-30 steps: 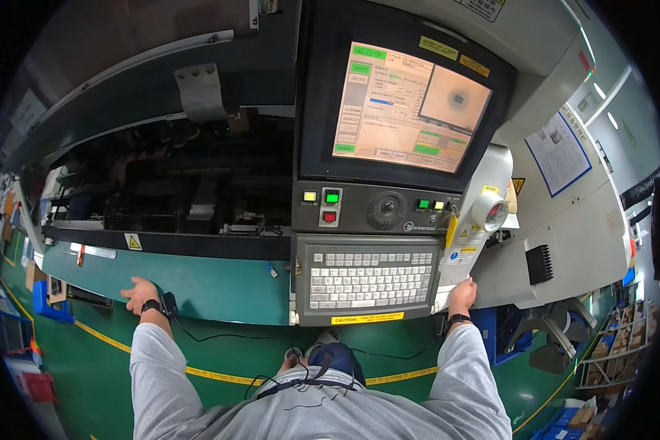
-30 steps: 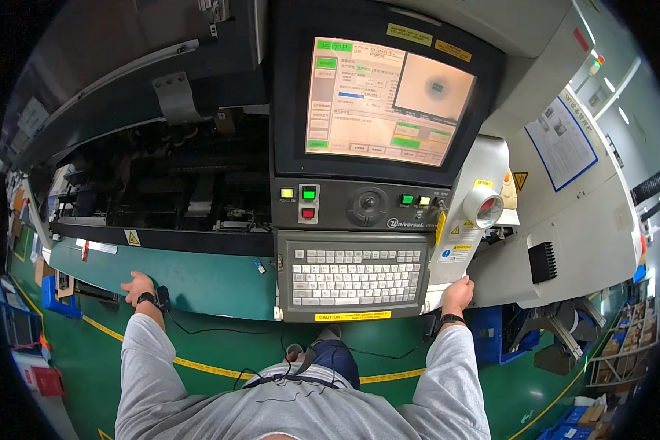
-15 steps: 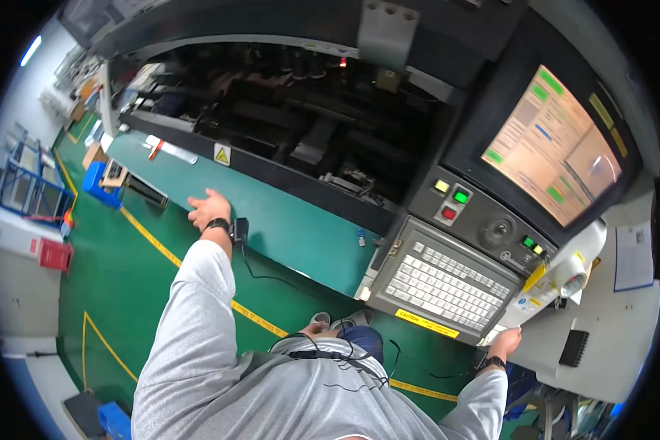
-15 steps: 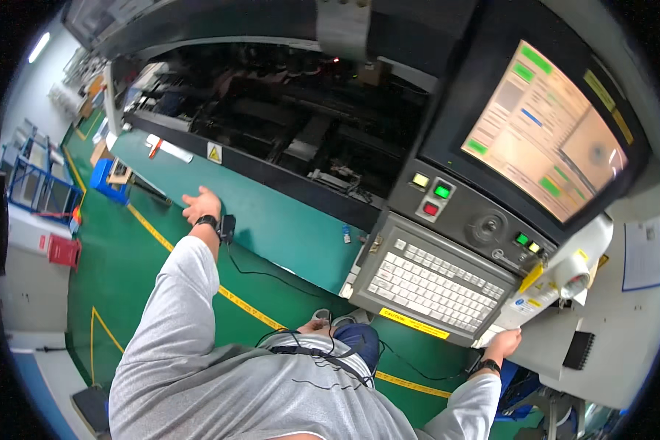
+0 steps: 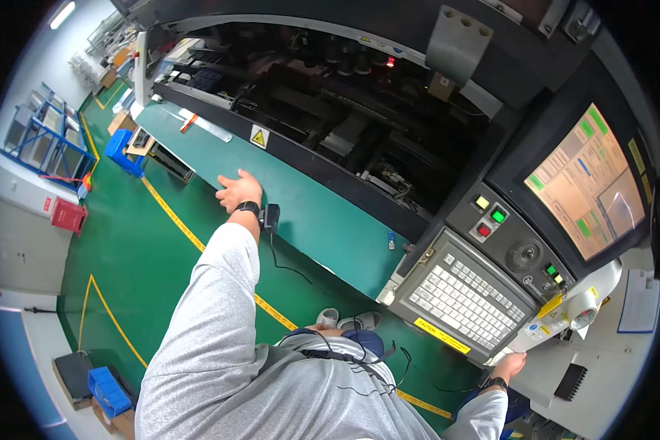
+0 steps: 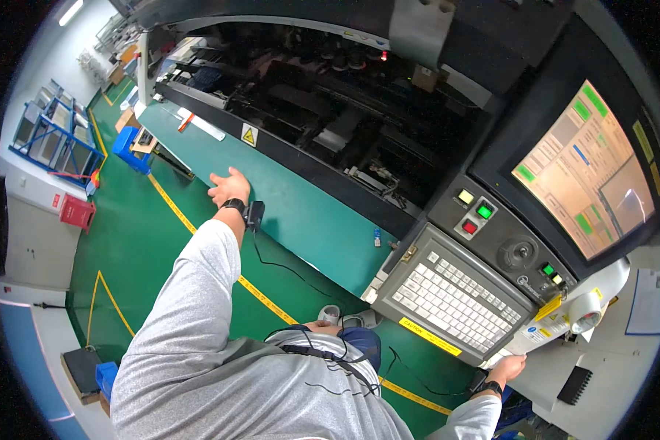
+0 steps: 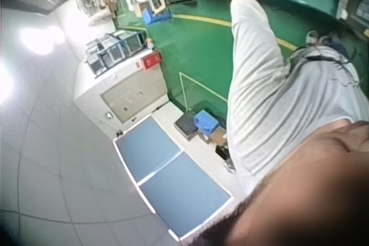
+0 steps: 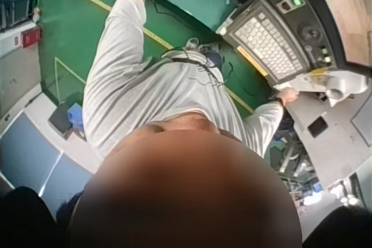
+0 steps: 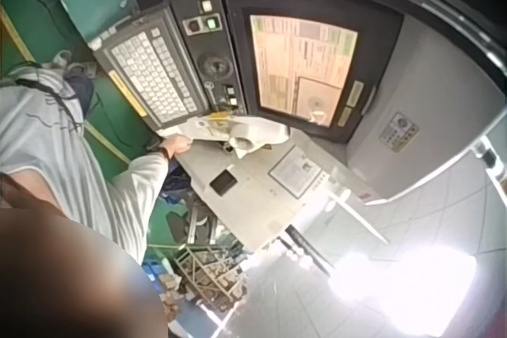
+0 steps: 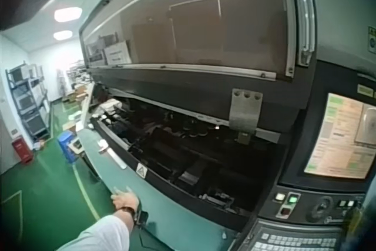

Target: The person removes a circuit board from the machine, operates the control panel buttons and dial, and then picks up a new board from a stack to place it into the machine before returning to the controls.

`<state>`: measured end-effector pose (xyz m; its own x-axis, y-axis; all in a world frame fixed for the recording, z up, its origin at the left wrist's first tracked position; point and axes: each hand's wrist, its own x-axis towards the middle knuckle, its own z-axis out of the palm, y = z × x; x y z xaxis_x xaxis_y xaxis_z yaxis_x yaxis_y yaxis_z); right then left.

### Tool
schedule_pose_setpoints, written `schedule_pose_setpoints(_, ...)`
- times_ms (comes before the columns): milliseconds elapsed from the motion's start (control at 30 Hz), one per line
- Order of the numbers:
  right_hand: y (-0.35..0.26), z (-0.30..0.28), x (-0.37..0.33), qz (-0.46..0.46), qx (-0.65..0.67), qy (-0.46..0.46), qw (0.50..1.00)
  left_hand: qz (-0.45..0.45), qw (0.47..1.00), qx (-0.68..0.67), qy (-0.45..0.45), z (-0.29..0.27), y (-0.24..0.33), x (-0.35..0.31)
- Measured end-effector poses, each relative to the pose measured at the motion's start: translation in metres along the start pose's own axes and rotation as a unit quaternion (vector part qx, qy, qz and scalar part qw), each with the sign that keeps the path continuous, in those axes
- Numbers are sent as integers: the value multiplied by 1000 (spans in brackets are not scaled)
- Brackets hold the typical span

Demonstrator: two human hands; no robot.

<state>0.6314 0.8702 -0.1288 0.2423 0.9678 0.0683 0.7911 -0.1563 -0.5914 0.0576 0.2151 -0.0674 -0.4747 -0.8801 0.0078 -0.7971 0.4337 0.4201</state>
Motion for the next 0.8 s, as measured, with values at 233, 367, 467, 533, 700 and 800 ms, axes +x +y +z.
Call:
schedule_pose_setpoints(233,13,7,11,-20,35,-21,999,8,1000,6,8,-4,0,-1)
schedule_pose_setpoints(367,15,8,17,-1,28,-30,999,1,1000,12,12,-4,1,-2)
schedule_pose_setpoints(467,9,3,12,0,31,-50,998,0,1000,10,8,-5,1,-3)
schedule_pose_setpoints(533,5,0,7,2,34,-49,998,-5,1000,10,-2,-5,1,-2)
schedule_pose_setpoints(700,-1,1,-1,-8,45,-18,999,-2,1000,9,1,-3,1,-2)
schedule_pose_setpoints(800,0,2,0,-2,72,-17,997,0,1000,10,-1,-4,1,-3)
